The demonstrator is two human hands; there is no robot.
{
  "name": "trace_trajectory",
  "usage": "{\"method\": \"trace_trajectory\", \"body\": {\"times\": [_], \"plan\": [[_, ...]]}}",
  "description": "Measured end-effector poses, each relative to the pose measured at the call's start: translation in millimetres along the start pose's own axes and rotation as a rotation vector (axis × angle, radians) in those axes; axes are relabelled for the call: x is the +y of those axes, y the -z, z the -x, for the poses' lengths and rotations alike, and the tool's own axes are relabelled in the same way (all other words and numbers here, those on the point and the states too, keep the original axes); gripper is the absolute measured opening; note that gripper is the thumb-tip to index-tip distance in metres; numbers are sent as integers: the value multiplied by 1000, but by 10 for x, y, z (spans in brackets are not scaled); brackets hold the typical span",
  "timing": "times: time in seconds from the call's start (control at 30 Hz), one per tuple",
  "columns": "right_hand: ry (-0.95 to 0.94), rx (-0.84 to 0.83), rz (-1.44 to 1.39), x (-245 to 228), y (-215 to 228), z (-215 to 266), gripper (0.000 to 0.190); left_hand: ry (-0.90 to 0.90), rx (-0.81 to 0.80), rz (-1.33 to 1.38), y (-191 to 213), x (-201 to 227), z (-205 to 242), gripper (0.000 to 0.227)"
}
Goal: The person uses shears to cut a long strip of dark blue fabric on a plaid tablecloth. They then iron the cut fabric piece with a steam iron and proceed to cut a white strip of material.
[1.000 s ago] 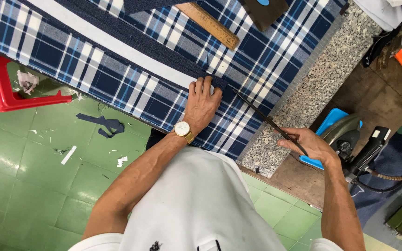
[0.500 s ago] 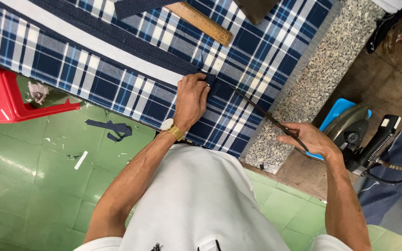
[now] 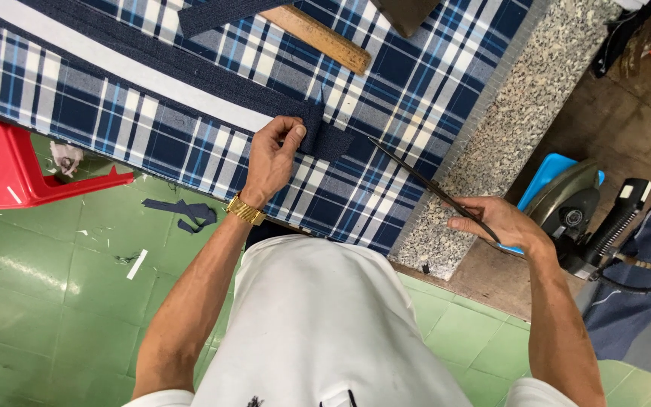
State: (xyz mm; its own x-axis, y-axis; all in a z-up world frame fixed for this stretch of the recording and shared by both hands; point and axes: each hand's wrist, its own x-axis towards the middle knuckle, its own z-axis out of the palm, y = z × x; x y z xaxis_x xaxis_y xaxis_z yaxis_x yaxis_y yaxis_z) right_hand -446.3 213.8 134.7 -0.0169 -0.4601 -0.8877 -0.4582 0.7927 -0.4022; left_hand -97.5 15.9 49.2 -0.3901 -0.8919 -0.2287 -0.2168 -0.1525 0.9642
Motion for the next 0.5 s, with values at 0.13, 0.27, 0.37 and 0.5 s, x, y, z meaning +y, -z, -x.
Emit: {"method": "trace_trajectory", "body": {"times": [0.13, 0.27, 0.37, 0.5], "plan": [[40, -67, -60, 105, 78, -41, 63, -101, 14, -102, -155, -110, 55, 11], [119, -193, -175, 144, 212, -144, 47, -432, 4, -396, -315, -187, 147, 15], [143, -212, -144, 113, 315, -223, 57, -601, 96, -716, -182, -386, 259, 21], [-77, -299, -58, -203, 432, -206, 60, -618, 128, -888, 115, -107, 347, 25]]}}
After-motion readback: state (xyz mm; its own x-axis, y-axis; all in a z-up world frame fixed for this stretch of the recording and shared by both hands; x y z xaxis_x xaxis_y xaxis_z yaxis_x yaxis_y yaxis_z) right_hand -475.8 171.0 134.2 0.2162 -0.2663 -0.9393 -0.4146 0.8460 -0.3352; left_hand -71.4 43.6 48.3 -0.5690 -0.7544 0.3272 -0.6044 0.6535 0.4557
